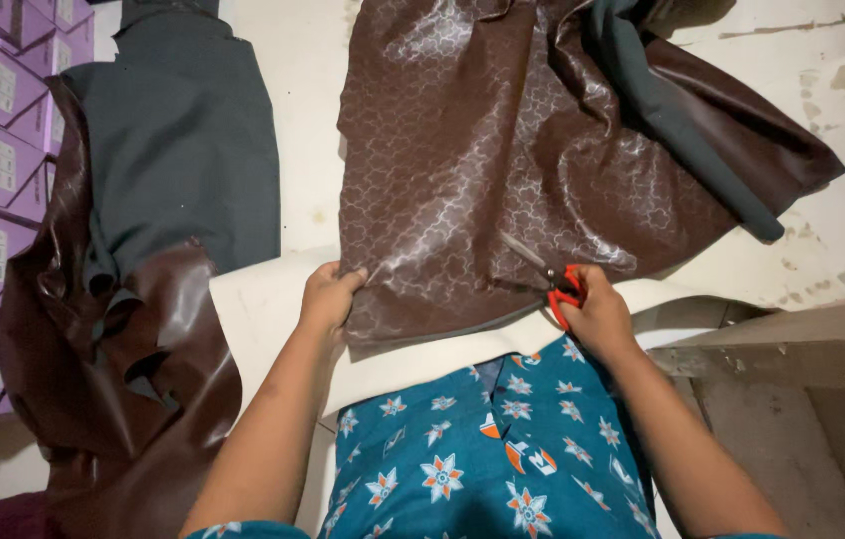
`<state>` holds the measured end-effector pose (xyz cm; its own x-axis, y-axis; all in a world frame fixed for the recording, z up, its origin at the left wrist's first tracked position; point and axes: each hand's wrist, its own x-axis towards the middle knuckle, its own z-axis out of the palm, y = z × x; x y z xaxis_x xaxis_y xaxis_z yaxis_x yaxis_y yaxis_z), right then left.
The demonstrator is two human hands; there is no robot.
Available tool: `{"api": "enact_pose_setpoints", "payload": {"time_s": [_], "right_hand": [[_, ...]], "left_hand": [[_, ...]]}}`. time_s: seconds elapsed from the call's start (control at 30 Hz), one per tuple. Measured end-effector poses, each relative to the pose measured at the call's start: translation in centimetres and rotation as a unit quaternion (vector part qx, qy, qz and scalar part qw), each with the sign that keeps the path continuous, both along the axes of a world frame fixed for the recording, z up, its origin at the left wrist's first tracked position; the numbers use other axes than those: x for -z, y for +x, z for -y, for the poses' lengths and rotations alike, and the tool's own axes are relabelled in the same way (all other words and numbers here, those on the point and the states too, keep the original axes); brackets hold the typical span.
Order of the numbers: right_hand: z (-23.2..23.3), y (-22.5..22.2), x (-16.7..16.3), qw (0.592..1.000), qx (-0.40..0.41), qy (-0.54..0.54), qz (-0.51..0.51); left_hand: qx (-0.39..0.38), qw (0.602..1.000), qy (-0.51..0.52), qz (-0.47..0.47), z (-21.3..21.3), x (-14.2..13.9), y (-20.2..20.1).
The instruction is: The person uses red-handled scissors to cut a large piece of brown patterned fabric on a white table. They repeatedly reposition and trim the material, separating sections while stacks of purple boxes are visible in the background.
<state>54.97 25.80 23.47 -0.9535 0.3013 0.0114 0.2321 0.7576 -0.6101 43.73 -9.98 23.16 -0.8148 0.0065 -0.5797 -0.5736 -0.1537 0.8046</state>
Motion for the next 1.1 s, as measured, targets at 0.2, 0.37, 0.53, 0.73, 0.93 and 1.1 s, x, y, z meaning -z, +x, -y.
{"api": "enact_pose_setpoints", "payload": {"time_s": [0.2, 0.37, 0.53, 0.73, 0.93, 1.1], "right_hand": [[-1.0, -1.3, -0.5, 0.999, 0.010, 0.024, -0.046], [-5.9, 3.8, -3.2, 0.994, 0.013, -0.056, -0.093], [-7.9, 7.9, 0.4, 0.981, 0.057, 0.025, 0.184], [-8.5, 7.8, 4.2, 0.979, 0.065, -0.153, 0.117], [-9.8, 5.1, 3.2, 0.878, 0.059, -0.448, 0.160], [-7.1, 2.5, 4.4, 0.945, 0.103, -0.281, 0.133]], "left_hand": [[0.031, 0.999, 0.028, -0.014, -0.6, -1.0, -0.1], [0.140, 0.976, -0.115, -0.122, -1.3, 1.4, -0.1], [0.192, 0.981, 0.009, -0.002, -3.1, 3.3, 2.6], [0.180, 0.974, -0.133, 0.033, -3.2, 3.0, 0.7], [0.130, 0.982, -0.133, -0.033, -3.6, 3.7, -3.6], [0.152, 0.964, -0.212, -0.058, -3.4, 3.4, -9.4]]}}
